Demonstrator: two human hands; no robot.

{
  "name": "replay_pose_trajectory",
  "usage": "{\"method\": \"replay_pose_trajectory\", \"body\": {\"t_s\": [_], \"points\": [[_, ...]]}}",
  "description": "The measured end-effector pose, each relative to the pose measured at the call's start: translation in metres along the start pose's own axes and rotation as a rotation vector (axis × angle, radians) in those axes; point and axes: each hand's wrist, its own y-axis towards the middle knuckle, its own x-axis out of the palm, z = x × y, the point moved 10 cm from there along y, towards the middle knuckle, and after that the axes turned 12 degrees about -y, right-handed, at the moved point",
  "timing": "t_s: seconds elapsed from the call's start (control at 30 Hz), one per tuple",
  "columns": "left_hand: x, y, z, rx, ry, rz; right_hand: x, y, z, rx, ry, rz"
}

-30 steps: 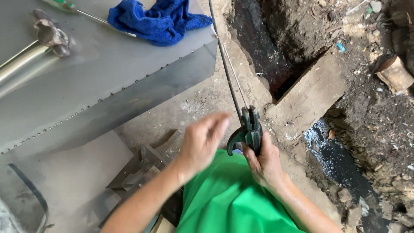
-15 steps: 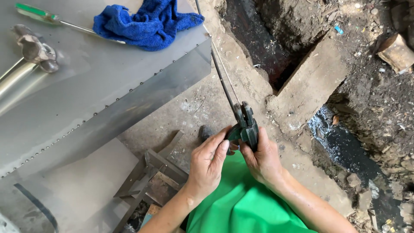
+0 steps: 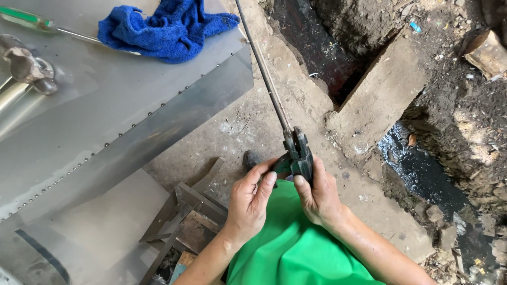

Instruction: Wipe metal surfaces and perform spot welding on a metal fabrication project.

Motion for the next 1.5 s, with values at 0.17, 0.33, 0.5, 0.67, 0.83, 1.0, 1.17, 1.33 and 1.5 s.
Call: {"method": "replay_pose_trajectory", "body": {"t_s": [0.17, 0.33, 0.5, 0.67, 0.83, 1.0, 1.17, 1.33, 1.5], "points": [[0.003, 0.004, -0.011, -0.073, -0.140, -0.035, 0.014, -0.013, 0.033, 0.147, -0.040, -0.009], [-0.002, 0.006, -0.019, -0.044, -0.095, 0.005, 0.016, -0.002, 0.032, 0.163, -0.055, 0.001], [-0.007, 0.009, -0.029, -0.070, -0.165, 0.040, 0.022, 0.002, 0.033, 0.175, -0.004, -0.012], [-0.006, 0.010, -0.025, -0.056, -0.165, 0.040, 0.023, 0.002, 0.037, 0.199, -0.004, -0.017], [-0.004, 0.010, -0.023, -0.062, -0.173, 0.021, 0.021, 0.003, 0.035, 0.183, -0.020, -0.010], [-0.007, 0.010, -0.024, -0.053, -0.146, 0.038, 0.021, 0.003, 0.032, 0.184, 0.004, -0.019], [-0.005, 0.010, -0.022, -0.056, -0.180, 0.021, 0.022, 0.002, 0.037, 0.188, -0.010, -0.016], [-0.003, 0.010, -0.023, -0.067, -0.193, 0.011, 0.025, -0.001, 0.043, 0.199, -0.018, -0.018], [-0.002, 0.011, -0.020, -0.056, -0.196, -0.001, 0.021, 0.003, 0.035, 0.163, 0.007, -0.003]]}}
